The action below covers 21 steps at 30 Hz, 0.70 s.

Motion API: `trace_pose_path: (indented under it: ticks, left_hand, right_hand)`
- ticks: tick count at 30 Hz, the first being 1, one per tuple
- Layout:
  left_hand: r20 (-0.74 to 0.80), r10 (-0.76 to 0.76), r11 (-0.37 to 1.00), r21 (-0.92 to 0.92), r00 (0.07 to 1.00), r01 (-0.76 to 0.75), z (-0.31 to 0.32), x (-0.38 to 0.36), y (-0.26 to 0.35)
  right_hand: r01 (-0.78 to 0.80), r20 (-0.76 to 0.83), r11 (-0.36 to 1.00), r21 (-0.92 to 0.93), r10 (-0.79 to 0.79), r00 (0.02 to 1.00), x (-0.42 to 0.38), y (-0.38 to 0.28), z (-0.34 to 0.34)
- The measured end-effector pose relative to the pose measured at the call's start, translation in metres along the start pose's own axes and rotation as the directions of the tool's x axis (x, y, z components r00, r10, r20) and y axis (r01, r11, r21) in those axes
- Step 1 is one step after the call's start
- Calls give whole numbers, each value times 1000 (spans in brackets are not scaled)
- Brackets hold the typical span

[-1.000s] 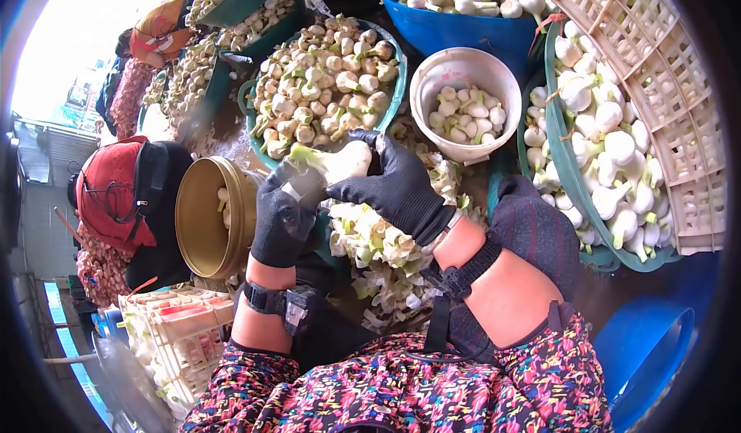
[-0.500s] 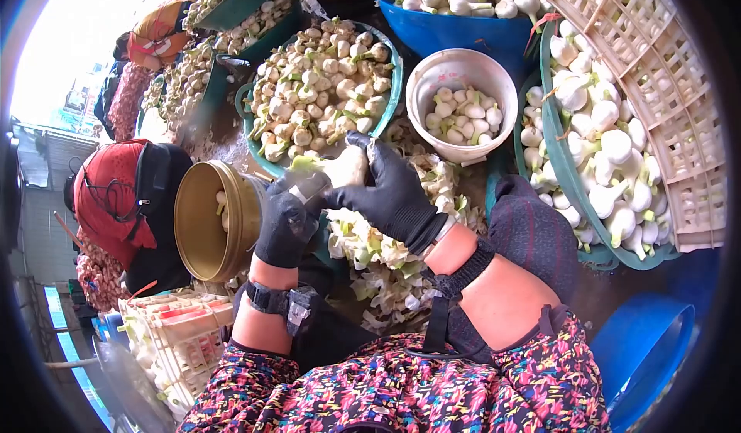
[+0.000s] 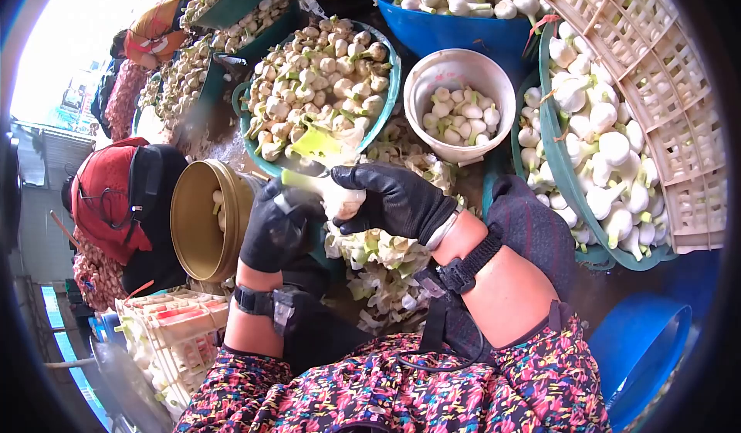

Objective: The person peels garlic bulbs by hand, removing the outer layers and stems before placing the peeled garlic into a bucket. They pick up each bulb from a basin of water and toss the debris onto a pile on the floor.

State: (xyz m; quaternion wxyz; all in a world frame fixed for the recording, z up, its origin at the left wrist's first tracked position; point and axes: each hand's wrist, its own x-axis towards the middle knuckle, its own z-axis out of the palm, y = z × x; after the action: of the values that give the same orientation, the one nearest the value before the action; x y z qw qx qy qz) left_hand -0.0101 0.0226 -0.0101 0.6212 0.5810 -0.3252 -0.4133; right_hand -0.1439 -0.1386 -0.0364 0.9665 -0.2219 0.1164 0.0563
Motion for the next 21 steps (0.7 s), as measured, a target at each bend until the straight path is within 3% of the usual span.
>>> trace_pose_path:
  ticks: [1,2,4,5,7,8,9,10,11,12,13,15,16,17,19,20,21]
  left_hand:
    - [57,51,963,263,997,-64,2,-2,6]
    - [56,46,963,263,997,-60,5,-1,5]
    - [-73,-122,978,-177,990,108,15,2,1]
    - [-79,-125,977,-182,989,109,18,2,3]
    - [-173,-40,999,11,984,42,23,2,10]
    - [-150,61,990,137,987,-41,20,3,5]
    - [-149,57,990,136,987,-37,20,4,6]
    - [-179,-44,999,-6,983,43,20,5,7]
    - [-197,-145,982,-150,970,116,19,4,8]
    - [-161,68,995,88,985,-54,6,1,-4]
    - [-184,-58,969,-248,981,11,1,7,0]
    - [-374,-115,980,-196,920,43,2,10,21]
    - [-350,63,997,68,935,-41,-4,8,7]
    - [43,397,601,742,917,-295,-16,7,7]
    - [-360,140,956,291,922,-32,-13,5,1]
    - [-351,118,984,164,929,-63,-16,5,7]
    - [-340,95,995,34,936,-89,-22,6,13]
  right_hand:
    - [31,-33,999,-32,-32,999,2,0,0]
    - [29,-35,999,-28,-30,999,4,1,3]
    - [103,6,994,-29,-103,995,5,1,14]
    - [96,5,995,-30,-96,995,5,2,14]
    - [109,-39,994,-11,-110,993,6,0,15]
    - [92,-79,988,125,-83,993,8,-1,18]
    - [92,-83,988,127,-82,993,8,1,11]
    - [367,-56,801,-473,-443,895,9,5,-1]
    - [443,183,240,-864,-670,719,10,7,-8]
    - [436,-19,523,-732,-656,755,12,4,0]
    - [478,13,559,-677,-641,768,5,0,11]
    - [472,393,42,-881,-492,777,-8,-6,20]
    - [393,342,66,-917,-377,861,-7,4,16]
    - [250,247,-19,-968,-250,936,-9,3,15]
    - [321,324,-79,-944,-418,849,-12,3,3]
    - [340,333,-95,-936,-558,760,-14,-10,-4]
    - [297,8,420,-858,-567,824,-21,-26,1]
